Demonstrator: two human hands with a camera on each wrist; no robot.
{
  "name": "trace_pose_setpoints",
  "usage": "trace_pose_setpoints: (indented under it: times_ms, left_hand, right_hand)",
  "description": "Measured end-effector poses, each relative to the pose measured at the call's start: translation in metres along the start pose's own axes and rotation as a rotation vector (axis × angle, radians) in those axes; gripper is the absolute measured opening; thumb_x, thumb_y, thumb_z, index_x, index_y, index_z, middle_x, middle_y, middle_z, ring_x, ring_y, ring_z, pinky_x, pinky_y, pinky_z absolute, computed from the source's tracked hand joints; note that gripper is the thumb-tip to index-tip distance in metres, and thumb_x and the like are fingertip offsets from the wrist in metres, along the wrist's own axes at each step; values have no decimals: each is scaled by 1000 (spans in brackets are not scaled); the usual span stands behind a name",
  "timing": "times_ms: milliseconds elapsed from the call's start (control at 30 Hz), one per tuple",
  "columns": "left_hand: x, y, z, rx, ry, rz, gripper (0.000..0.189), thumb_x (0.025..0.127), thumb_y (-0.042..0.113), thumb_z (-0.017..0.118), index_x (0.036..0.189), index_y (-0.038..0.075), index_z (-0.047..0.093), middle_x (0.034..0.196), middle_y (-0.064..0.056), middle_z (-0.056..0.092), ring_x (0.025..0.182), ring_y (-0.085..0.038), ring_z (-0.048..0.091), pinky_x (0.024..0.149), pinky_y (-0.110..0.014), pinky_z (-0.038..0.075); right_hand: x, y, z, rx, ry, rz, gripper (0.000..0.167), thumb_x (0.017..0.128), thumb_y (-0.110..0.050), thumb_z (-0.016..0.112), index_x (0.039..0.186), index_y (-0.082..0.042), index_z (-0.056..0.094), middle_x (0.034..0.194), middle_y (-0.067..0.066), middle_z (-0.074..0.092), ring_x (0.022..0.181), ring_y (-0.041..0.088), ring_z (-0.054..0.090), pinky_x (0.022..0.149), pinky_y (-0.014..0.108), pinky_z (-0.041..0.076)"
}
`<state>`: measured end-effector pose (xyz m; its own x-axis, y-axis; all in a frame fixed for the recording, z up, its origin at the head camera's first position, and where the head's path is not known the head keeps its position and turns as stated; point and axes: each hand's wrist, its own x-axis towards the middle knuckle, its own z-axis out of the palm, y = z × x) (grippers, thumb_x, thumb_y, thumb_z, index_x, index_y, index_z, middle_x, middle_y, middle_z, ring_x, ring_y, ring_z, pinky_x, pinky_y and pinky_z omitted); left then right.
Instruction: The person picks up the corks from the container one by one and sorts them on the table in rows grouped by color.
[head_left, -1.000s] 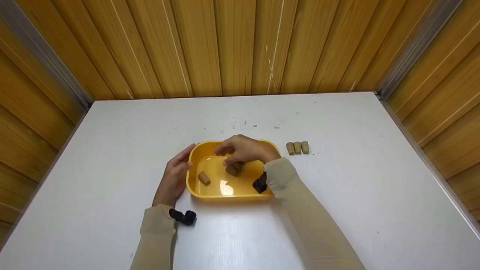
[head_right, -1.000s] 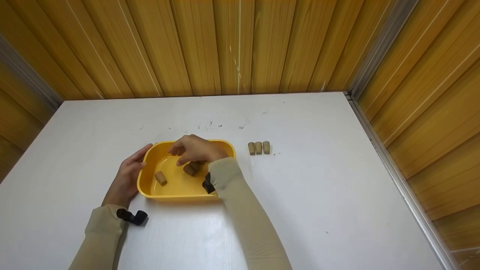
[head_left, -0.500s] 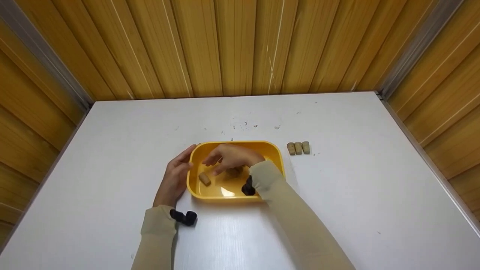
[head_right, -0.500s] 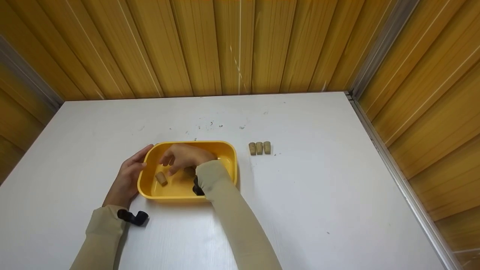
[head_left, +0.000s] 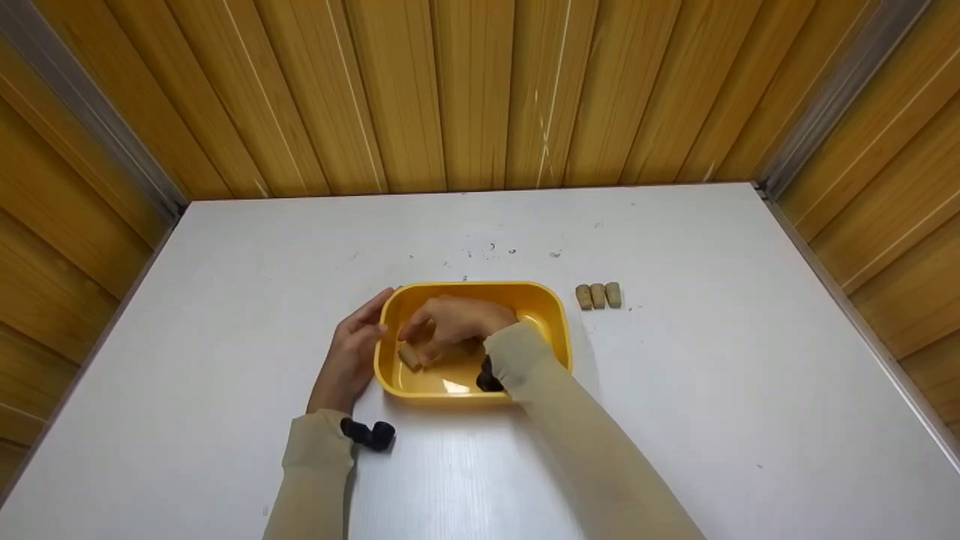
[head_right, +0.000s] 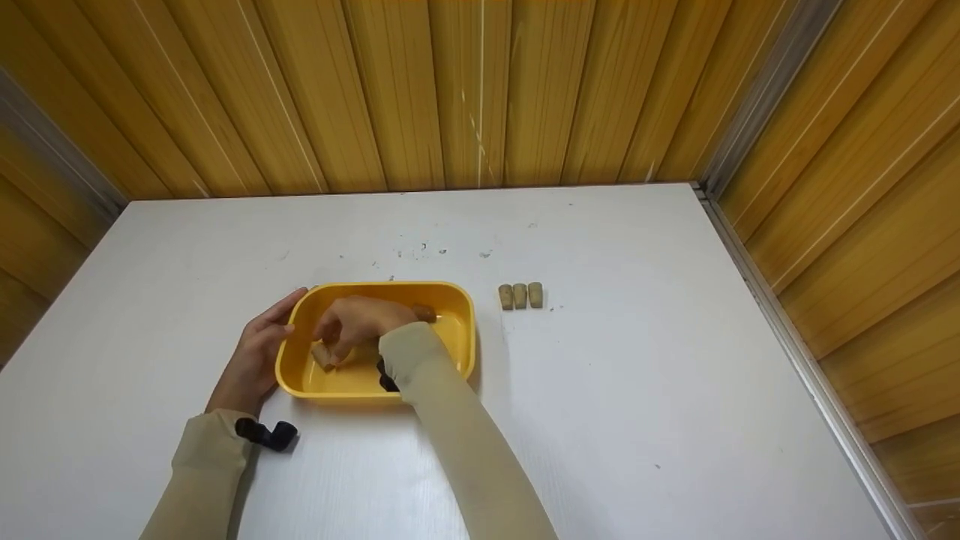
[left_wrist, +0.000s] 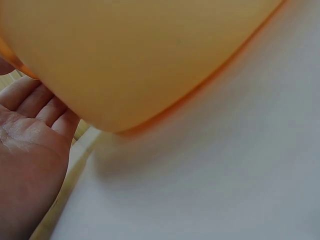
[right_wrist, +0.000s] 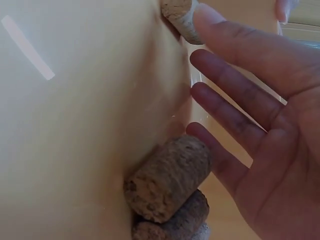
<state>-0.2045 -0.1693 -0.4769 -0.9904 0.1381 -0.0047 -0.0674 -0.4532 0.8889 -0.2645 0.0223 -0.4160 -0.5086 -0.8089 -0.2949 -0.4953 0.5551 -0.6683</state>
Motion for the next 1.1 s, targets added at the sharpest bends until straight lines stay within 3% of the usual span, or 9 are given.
trace_pose_setpoints:
  times_ms: [133, 300, 433, 733, 933, 1100]
  left_hand:
    - [1, 0, 0, 4, -5, -2, 60, 87, -9, 38, 146, 0, 36, 152, -9, 38, 141, -19, 35, 109, -25, 40]
    - [1, 1, 0, 7, -4, 0, 59, 88, -9, 39, 146, 0, 37, 152, -10, 38, 139, -18, 38, 108, -25, 42]
    - [0, 1, -1, 13, -4, 0, 59, 88, -9, 39, 146, 1, 37, 152, -10, 39, 138, -18, 41, 107, -25, 43]
    - [-1, 1, -1, -10, -4, -7, 59, 87, -9, 39, 145, 2, 39, 151, -10, 40, 139, -19, 39, 108, -26, 42]
    - [-1, 1, 0, -30, 5, -4, 58, 87, -11, 38, 144, 2, 41, 149, -12, 42, 137, -21, 41, 107, -26, 43]
    - [-1, 2, 2, -23, 1, -1, 58, 87, -9, 39, 144, 1, 40, 150, -11, 41, 138, -20, 40, 107, -26, 43]
  right_hand:
    - [2, -3, 2, -34, -14, -4, 42, 80, -18, 76, 121, -24, 68, 113, -12, 68, 73, 10, 51, 58, 19, 43]
    - [5, -6, 4, -135, -9, -40, 39, 80, -18, 75, 118, -24, 70, 110, -13, 69, 81, 9, 54, 66, 16, 46]
    - [7, -7, 5, -174, 0, -44, 36, 80, -18, 74, 116, -24, 71, 107, -12, 69, 79, 10, 55, 63, 17, 46]
    - [5, -5, 5, -131, 10, -41, 26, 83, -18, 70, 107, -24, 74, 88, -9, 66, 68, 8, 51, 55, 18, 40]
    - [4, -8, 5, -163, 16, -17, 29, 80, -19, 72, 108, -23, 74, 95, -12, 68, 79, 8, 53, 63, 17, 43]
    - [2, -8, 5, -131, 25, 9, 26, 80, -19, 71, 106, -24, 73, 90, -9, 67, 69, 9, 54, 54, 19, 43]
